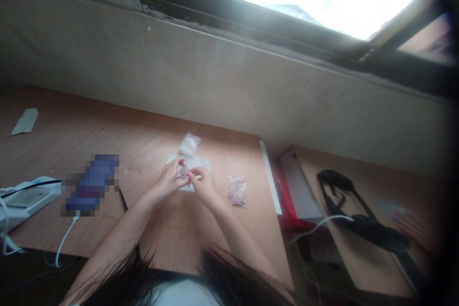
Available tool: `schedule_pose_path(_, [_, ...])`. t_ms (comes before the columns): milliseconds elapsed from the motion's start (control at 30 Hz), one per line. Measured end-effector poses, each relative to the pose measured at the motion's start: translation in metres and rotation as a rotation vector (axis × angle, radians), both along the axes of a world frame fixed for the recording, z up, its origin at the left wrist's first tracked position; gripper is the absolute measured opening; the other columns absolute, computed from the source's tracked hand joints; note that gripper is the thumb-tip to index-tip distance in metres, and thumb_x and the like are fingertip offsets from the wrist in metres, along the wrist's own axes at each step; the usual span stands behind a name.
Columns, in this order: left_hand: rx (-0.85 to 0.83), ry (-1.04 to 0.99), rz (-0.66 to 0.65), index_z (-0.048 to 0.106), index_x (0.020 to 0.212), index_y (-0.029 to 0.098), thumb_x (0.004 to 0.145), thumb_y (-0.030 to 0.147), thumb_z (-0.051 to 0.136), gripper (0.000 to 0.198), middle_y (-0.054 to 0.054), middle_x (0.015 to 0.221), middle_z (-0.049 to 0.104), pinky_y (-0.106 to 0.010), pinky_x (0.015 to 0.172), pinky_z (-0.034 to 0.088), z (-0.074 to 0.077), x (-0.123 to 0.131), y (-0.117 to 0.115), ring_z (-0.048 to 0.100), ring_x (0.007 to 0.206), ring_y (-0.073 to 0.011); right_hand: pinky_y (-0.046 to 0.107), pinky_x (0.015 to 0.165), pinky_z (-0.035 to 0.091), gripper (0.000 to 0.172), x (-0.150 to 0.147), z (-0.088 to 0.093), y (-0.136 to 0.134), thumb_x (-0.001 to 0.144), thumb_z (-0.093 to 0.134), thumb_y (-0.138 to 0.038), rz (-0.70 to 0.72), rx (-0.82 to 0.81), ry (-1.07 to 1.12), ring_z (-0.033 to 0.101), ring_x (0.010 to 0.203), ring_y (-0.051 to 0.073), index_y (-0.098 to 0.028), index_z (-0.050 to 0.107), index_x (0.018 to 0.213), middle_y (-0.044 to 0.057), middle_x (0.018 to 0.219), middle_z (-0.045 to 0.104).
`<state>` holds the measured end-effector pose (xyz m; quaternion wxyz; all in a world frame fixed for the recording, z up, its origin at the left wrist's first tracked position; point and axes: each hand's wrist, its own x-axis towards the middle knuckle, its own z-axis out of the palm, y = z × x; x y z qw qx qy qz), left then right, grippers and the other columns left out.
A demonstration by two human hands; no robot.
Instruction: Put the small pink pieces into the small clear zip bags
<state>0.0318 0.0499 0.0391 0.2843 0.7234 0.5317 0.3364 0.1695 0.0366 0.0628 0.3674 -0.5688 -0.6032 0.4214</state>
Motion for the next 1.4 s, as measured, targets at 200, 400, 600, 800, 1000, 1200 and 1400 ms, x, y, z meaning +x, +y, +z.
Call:
schedule_pose_path(200, [-0.172, -0.271, -0.069, 0.048, 0.089, 0.017, 0.077, 0.036, 0.044, 0.023, -0.003, 0.088, 0.054, -0.029, 0.075, 0.041, 0.030, -0.008, -0.003, 0.053, 0.085, -0.0163, 0.028, 0.066, 0.041, 0.014, 0.019, 0.022, -0.005, 0.072, 0.049, -0.025, -0.022, 0.095, -0.010, 0.055, 0.069, 0.014, -0.018, 0.061, 0.074, 0.003, 0.075, 0.061])
schedule_pose_path(400, [-0.240, -0.317, -0.103, 0.051, 0.077, 0.016, 0.077, 0.035, 0.044, 0.020, 0.000, 0.073, 0.055, -0.024, 0.065, 0.041, 0.046, -0.009, -0.009, 0.054, 0.072, -0.0140, 0.027, 0.063, 0.042, 0.026, 0.031, 0.022, -0.011, 0.066, 0.056, -0.032, -0.097, 0.026, 0.208, 0.056, 0.069, 0.015, -0.018, 0.056, 0.088, 0.003, 0.073, 0.061])
schedule_pose_path(600, [-0.229, -0.327, -0.128, 0.052, 0.077, 0.016, 0.078, 0.035, 0.043, 0.021, 0.000, 0.072, 0.055, -0.024, 0.065, 0.041, 0.049, -0.008, -0.018, 0.054, 0.071, -0.0138, 0.027, 0.065, 0.040, 0.019, 0.040, 0.013, -0.012, 0.061, 0.058, -0.033, -0.124, -0.090, 0.217, 0.053, 0.067, 0.014, -0.014, 0.057, 0.066, 0.003, 0.067, 0.058])
schedule_pose_path(800, [-0.169, -0.245, -0.138, 0.054, 0.078, 0.017, 0.077, 0.036, 0.044, 0.022, -0.001, 0.073, 0.058, -0.025, 0.066, 0.042, 0.050, -0.004, -0.020, 0.055, 0.073, -0.0152, 0.023, 0.059, 0.037, 0.012, 0.040, 0.010, -0.015, 0.066, 0.051, -0.028, -0.136, -0.018, 0.200, 0.048, 0.060, 0.011, -0.016, 0.052, 0.066, -0.001, 0.064, 0.053])
schedule_pose_path(1000, [-0.111, -0.207, -0.104, 0.053, 0.075, 0.017, 0.076, 0.035, 0.044, 0.021, 0.000, 0.070, 0.057, -0.024, 0.063, 0.043, 0.055, 0.003, -0.018, 0.055, 0.071, -0.0152, 0.024, 0.059, 0.038, 0.019, 0.040, 0.009, -0.014, 0.067, 0.050, -0.035, -0.142, 0.033, 0.150, 0.049, 0.062, 0.013, -0.016, 0.054, 0.069, 0.000, 0.066, 0.054])
schedule_pose_path(1200, [-0.156, -0.244, -0.124, 0.051, 0.077, 0.017, 0.078, 0.036, 0.041, 0.022, 0.000, 0.071, 0.055, -0.024, 0.062, 0.043, 0.051, 0.009, -0.016, 0.053, 0.069, -0.0138, 0.023, 0.055, 0.038, 0.018, 0.040, 0.010, -0.012, 0.062, 0.055, -0.033, -0.178, -0.044, 0.211, 0.048, 0.058, 0.012, -0.015, 0.055, 0.066, 0.000, 0.061, 0.054])
schedule_pose_path(1400, [-0.259, -0.238, -0.255, 0.051, 0.073, 0.016, 0.078, 0.039, 0.041, 0.026, 0.001, 0.067, 0.053, -0.022, 0.057, 0.041, 0.052, 0.014, -0.014, 0.052, 0.064, -0.0123, 0.024, 0.058, 0.038, 0.015, 0.039, 0.012, -0.013, 0.061, 0.056, -0.031, -0.196, -0.037, 0.182, 0.049, 0.060, 0.013, -0.016, 0.056, 0.064, -0.001, 0.059, 0.054])
